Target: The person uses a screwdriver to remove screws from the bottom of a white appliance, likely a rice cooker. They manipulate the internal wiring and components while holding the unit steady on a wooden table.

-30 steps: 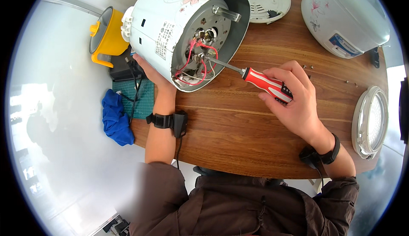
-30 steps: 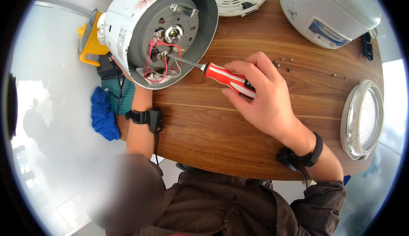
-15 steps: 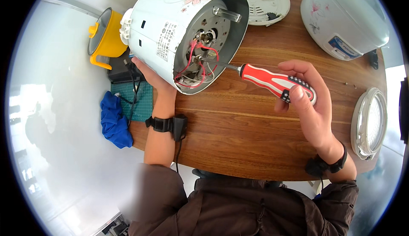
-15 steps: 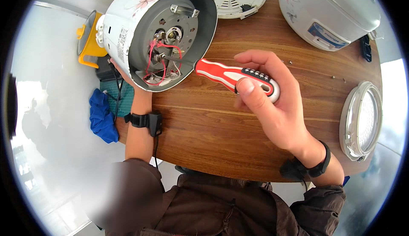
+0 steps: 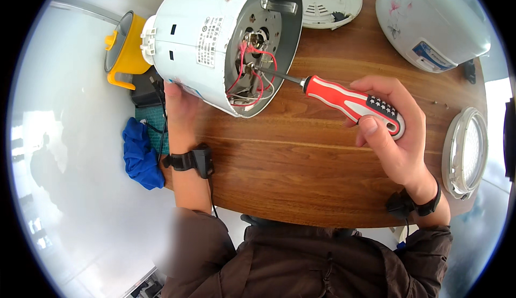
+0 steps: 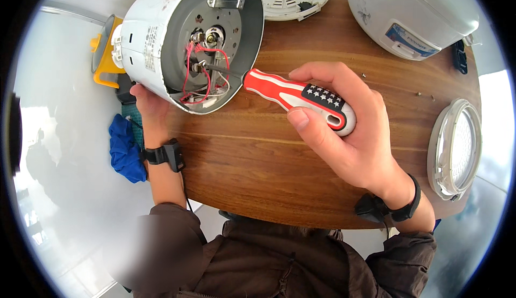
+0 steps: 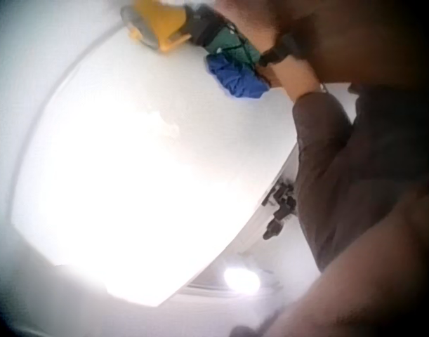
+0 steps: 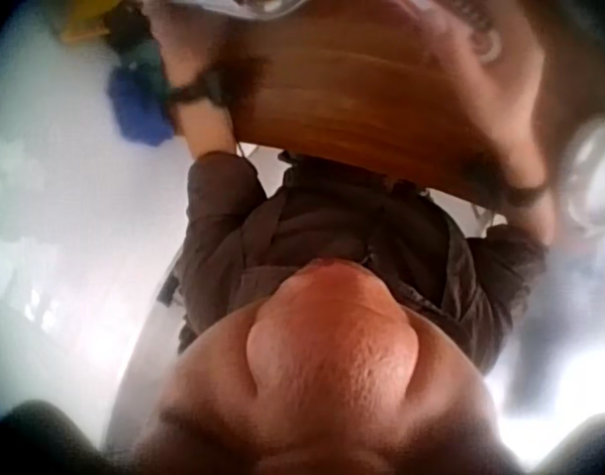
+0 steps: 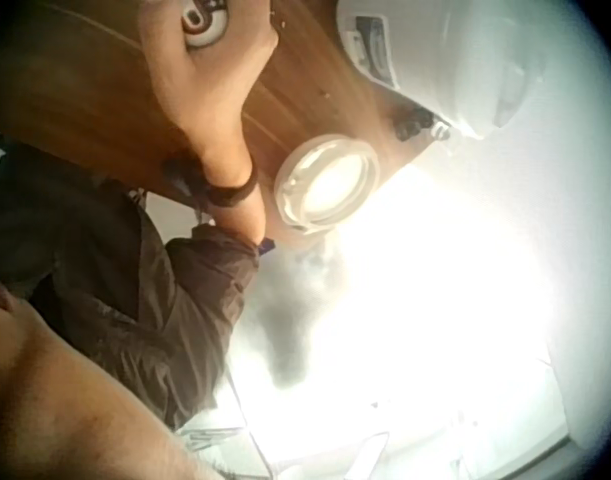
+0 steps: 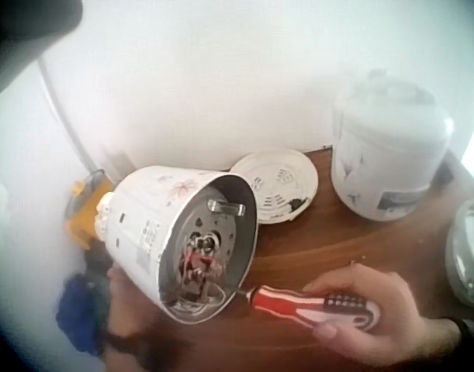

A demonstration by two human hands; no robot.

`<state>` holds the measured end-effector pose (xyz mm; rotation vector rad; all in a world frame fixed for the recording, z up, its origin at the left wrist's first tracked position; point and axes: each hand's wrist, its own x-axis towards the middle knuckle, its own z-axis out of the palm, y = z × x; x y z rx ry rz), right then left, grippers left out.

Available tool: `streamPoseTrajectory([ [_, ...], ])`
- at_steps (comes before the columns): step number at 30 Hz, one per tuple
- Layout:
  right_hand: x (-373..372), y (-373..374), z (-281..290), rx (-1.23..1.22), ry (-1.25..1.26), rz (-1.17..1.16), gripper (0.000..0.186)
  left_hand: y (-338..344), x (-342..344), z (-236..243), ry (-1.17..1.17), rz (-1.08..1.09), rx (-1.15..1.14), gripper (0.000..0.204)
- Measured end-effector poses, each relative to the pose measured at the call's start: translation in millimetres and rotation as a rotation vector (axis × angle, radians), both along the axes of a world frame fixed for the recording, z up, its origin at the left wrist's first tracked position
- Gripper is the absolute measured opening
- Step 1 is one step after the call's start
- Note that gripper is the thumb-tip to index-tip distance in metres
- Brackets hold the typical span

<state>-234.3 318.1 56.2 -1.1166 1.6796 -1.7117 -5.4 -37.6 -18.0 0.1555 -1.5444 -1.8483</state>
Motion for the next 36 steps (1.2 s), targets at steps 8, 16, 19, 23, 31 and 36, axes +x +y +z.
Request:
streamPoseTrajectory([
  [8,-17,3,4,0.067,0.057,0.038,0.04,-13,33,6,-0.103,-0.206,0.077,0.087],
  [16,-21,0,-4,0.047,-0.126,0.079,0.051,-18,42,1,-0.111,-0.258,0.174,0.086],
  [19,-18,-2,-2,0.045,-0.126,0.032,0.053,-15,43,1,-0.125,-0.237,0.166,0.089],
  [23,-25,2,-7,0.102,-0.062,0.006,0.048,-10,39,6,-0.156,-0.209,0.134,0.092],
  [31,-19,-1,-6,0.084,-0.065,-0.042,0.036,-4,30,14,-0.186,-0.224,0.091,0.092],
  [36,-17,5,-2,-0.017,0.338,-0.04,0.045,-12,38,7,-0.137,-0.281,0.113,0.088],
])
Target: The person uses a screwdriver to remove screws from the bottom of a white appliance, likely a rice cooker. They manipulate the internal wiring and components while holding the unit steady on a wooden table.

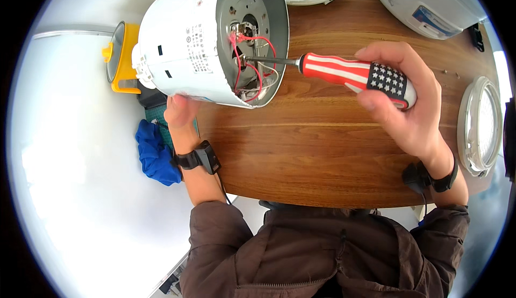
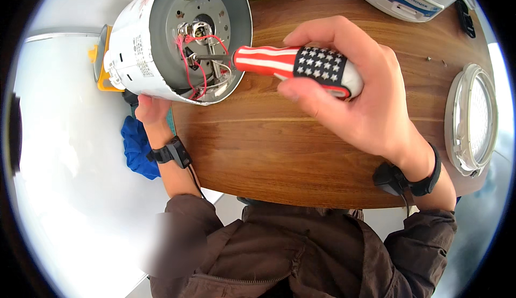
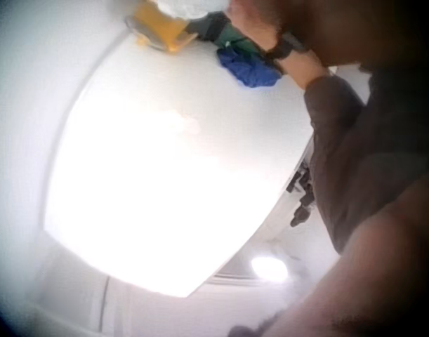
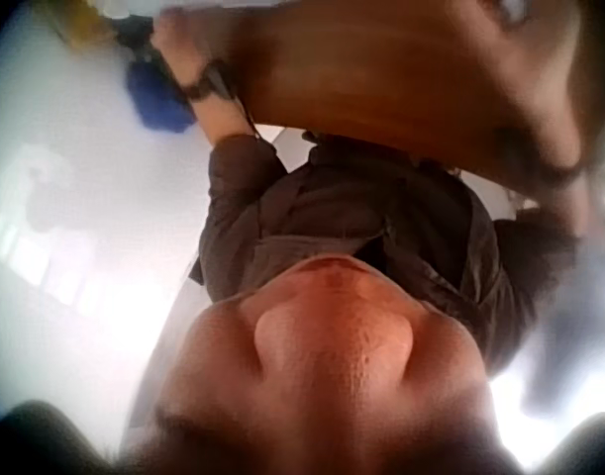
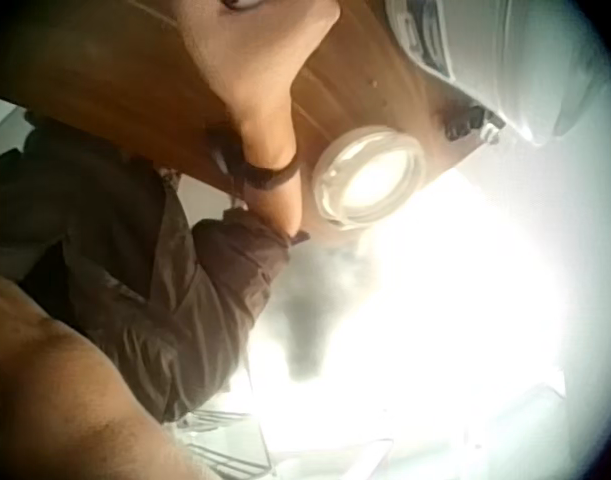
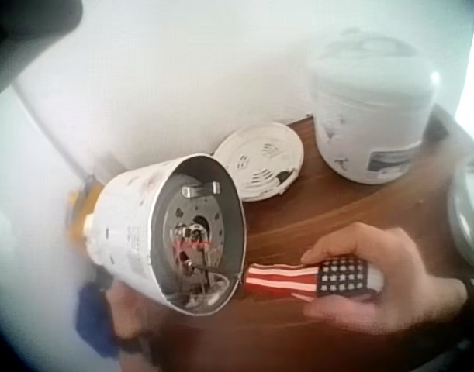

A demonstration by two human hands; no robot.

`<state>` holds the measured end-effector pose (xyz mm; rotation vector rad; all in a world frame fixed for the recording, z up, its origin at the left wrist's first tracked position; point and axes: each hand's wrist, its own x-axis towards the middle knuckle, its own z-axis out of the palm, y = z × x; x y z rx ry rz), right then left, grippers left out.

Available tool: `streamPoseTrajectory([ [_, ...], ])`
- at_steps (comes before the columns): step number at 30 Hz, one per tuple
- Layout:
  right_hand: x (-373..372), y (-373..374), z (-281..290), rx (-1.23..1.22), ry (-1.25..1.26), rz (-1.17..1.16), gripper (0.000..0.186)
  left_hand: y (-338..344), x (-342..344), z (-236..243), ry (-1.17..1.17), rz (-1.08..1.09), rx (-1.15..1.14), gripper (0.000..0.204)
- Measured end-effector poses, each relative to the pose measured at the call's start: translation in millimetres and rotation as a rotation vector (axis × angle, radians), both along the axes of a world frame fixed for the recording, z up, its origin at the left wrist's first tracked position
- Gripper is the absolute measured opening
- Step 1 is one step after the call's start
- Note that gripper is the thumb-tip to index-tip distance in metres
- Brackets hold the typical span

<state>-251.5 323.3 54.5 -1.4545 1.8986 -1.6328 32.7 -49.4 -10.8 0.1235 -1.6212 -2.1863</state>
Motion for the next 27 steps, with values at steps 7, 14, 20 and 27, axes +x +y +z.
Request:
streamPoseTrajectory([
  [7,6,4,-2,-0.013,-0.221,0.079,0.044,6,-3,5,-0.033,0.04,-0.045,0.087],
  [14,-7,6,4,0.102,-0.084,0.05,0.046,1,-5,4,-0.006,-0.032,-0.126,0.082],
  [20,-19,4,-1,0.07,-0.054,0.063,0.046,3,-7,4,0.004,-0.05,-0.116,0.083],
  [27,-28,5,-9,0.049,0.0,0.103,0.053,8,-9,4,0.0,0.008,-0.128,0.083],
])
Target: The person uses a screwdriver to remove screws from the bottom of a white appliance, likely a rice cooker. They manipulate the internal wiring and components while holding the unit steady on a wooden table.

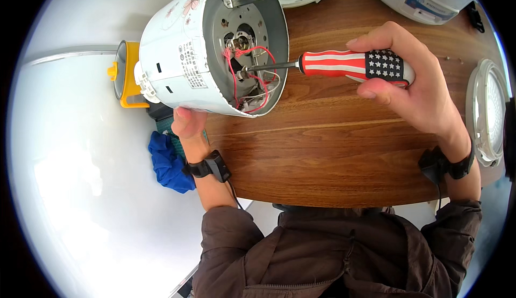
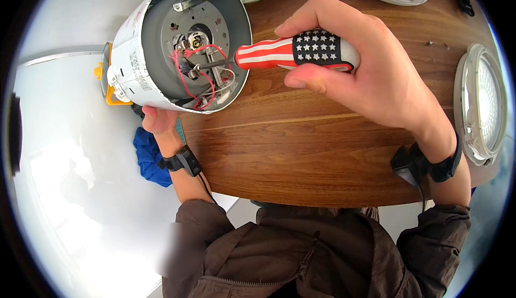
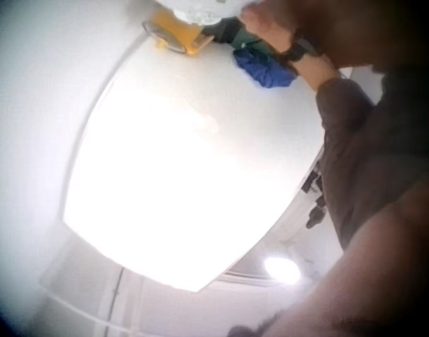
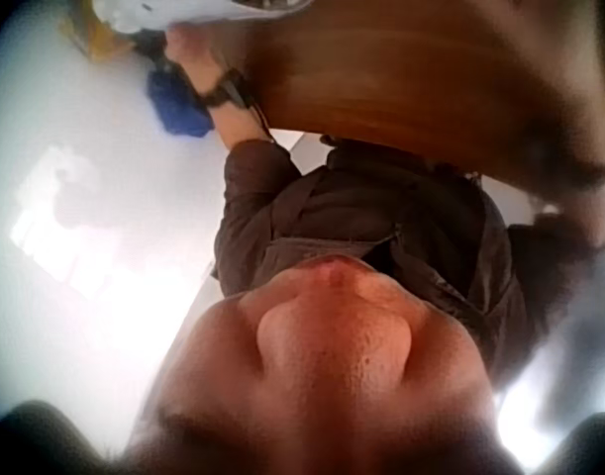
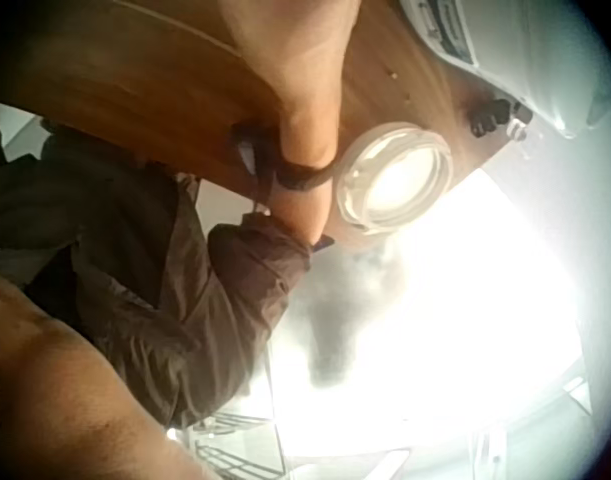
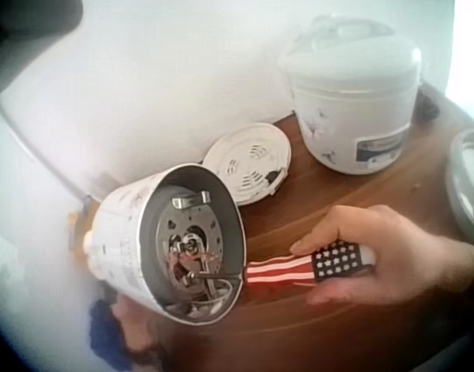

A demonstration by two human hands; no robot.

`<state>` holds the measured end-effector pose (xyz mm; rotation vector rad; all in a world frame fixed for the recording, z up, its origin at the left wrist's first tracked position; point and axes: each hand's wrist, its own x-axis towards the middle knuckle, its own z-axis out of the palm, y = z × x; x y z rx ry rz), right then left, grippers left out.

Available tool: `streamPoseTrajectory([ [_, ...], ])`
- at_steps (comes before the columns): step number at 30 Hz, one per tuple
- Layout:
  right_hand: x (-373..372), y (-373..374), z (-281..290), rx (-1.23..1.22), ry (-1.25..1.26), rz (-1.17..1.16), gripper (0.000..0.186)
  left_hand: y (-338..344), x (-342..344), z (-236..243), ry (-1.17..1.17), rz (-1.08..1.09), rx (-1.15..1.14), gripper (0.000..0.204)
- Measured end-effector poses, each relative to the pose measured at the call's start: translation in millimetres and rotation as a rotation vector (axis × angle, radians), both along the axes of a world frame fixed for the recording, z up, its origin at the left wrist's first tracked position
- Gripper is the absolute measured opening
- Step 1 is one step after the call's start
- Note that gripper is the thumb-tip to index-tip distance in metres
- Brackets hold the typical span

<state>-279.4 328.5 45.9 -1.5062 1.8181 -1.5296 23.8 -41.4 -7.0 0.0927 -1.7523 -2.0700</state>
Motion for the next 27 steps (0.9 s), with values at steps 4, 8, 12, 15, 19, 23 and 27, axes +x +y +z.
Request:
streamPoseTrajectory([
  [4,-5,0,-3,-0.02,0.078,0.047,0.056,2,-1,1,-0.013,0.024,0.013,0.084],
  [8,-9,-1,-9,-0.124,0.183,0.086,0.051,6,-6,4,-0.005,-0.007,0.017,0.085],
  [12,-10,-5,-8,-0.234,0.42,0.095,0.042,6,-10,8,-0.002,-0.015,0.031,0.086],
  [15,-6,-6,-5,-0.264,0.547,0.064,0.045,5,-7,9,0.002,-0.026,0.046,0.086],
  [19,1,0,0,-0.205,0.618,0.03,0.043,2,-7,6,0.022,-0.077,0.073,0.085],
  [23,13,4,8,-0.091,0.368,-0.07,0.052,-2,-5,4,0.053,-0.186,0.117,0.084],
  [27,7,10,10,0.005,0.261,0.038,0.057,-2,-2,4,0.04,-0.173,0.103,0.084],
])
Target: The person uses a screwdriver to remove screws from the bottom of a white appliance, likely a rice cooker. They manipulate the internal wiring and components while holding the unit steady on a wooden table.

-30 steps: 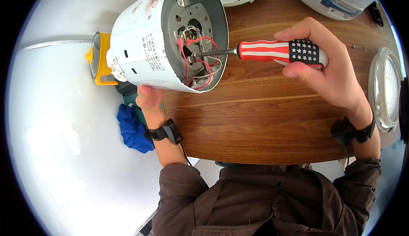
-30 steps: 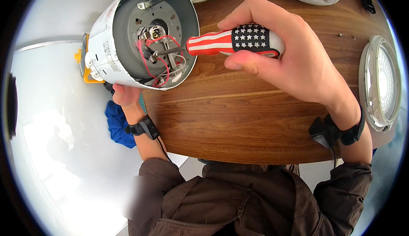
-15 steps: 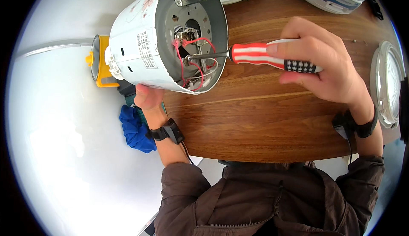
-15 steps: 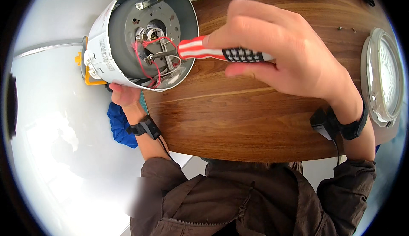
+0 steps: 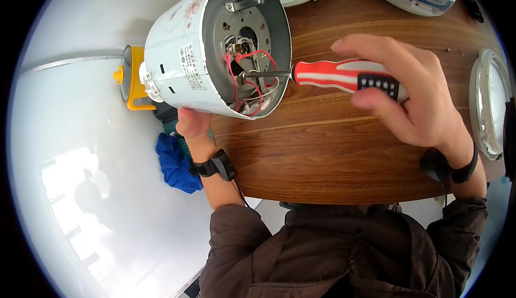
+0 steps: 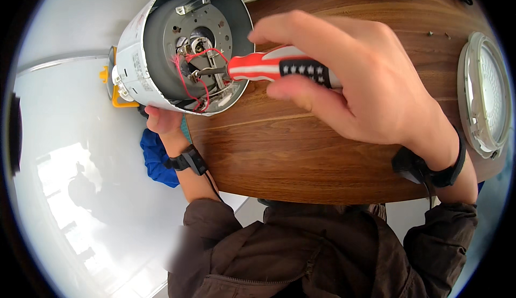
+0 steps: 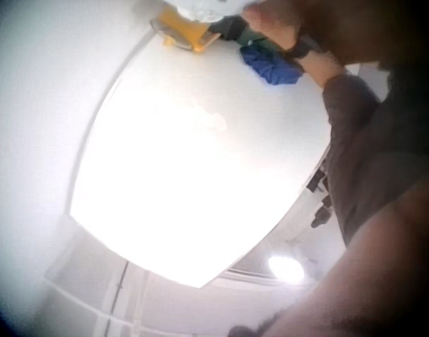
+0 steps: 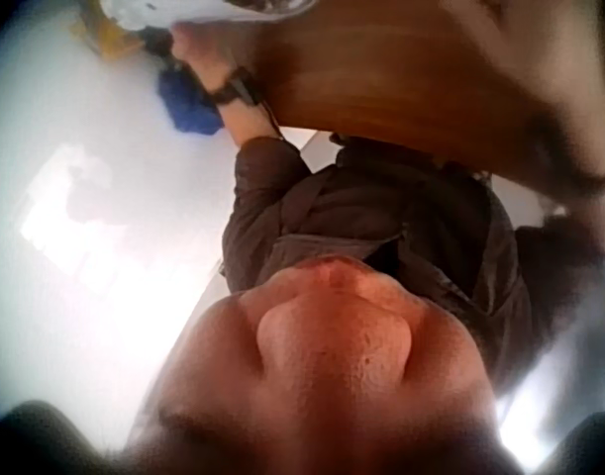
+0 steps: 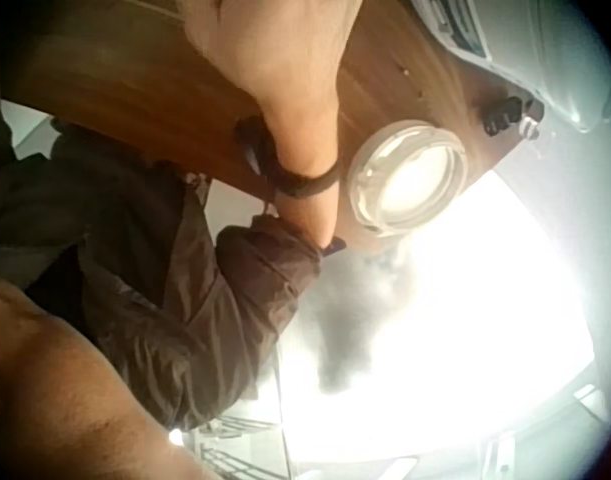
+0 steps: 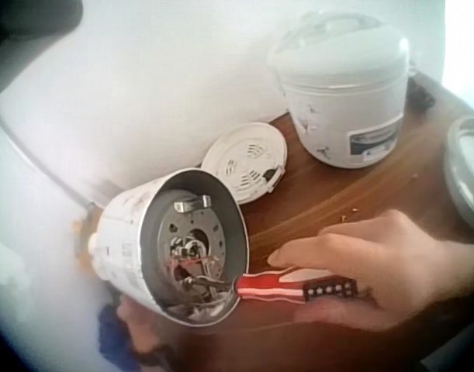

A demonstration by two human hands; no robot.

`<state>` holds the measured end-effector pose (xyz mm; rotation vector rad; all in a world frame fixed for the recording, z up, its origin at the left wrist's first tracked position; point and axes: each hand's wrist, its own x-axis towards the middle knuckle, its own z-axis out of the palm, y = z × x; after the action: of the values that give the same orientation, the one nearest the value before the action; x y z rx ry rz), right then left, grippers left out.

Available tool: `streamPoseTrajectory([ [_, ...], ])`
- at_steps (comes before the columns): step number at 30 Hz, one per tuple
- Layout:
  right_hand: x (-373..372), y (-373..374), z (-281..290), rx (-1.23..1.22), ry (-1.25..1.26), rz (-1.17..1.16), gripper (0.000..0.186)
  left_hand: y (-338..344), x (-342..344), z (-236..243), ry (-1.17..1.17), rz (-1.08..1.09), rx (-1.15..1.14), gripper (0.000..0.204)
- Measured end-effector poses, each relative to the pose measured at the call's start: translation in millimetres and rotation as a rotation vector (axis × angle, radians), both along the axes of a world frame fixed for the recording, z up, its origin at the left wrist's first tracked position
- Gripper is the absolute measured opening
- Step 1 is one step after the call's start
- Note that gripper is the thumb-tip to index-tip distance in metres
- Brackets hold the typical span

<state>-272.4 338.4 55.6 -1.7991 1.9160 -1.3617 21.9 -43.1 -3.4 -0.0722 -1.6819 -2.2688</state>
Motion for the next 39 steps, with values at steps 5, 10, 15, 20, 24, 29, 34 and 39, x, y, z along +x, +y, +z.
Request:
streamPoseTrajectory([
  [5,7,-7,3,-0.17,-0.287,0.0,0.053,4,-4,2,-0.034,0.027,-0.005,0.085],
  [10,1,7,27,0.292,-0.637,-0.084,0.047,9,-2,3,-0.045,0.143,-0.057,0.087],
  [15,13,-4,11,-0.054,-0.366,-0.14,0.039,7,-3,1,-0.051,0.174,-0.063,0.088],
  [20,4,-1,14,0.0,-0.303,-0.032,0.038,10,-3,2,-0.053,0.227,-0.086,0.089],
  [24,-4,-2,10,-0.075,-0.028,0.036,0.04,9,-3,2,-0.067,0.229,-0.093,0.09],
  [29,-11,-6,9,-0.228,0.305,0.084,0.044,9,-4,3,-0.069,0.222,-0.094,0.09],
  [34,1,-12,10,-0.181,0.075,-0.1,0.046,13,-5,4,-0.067,0.256,-0.112,0.089],
  [39,4,-2,4,-0.051,0.057,-0.137,0.048,6,-1,2,-0.06,0.182,-0.076,0.089],
])
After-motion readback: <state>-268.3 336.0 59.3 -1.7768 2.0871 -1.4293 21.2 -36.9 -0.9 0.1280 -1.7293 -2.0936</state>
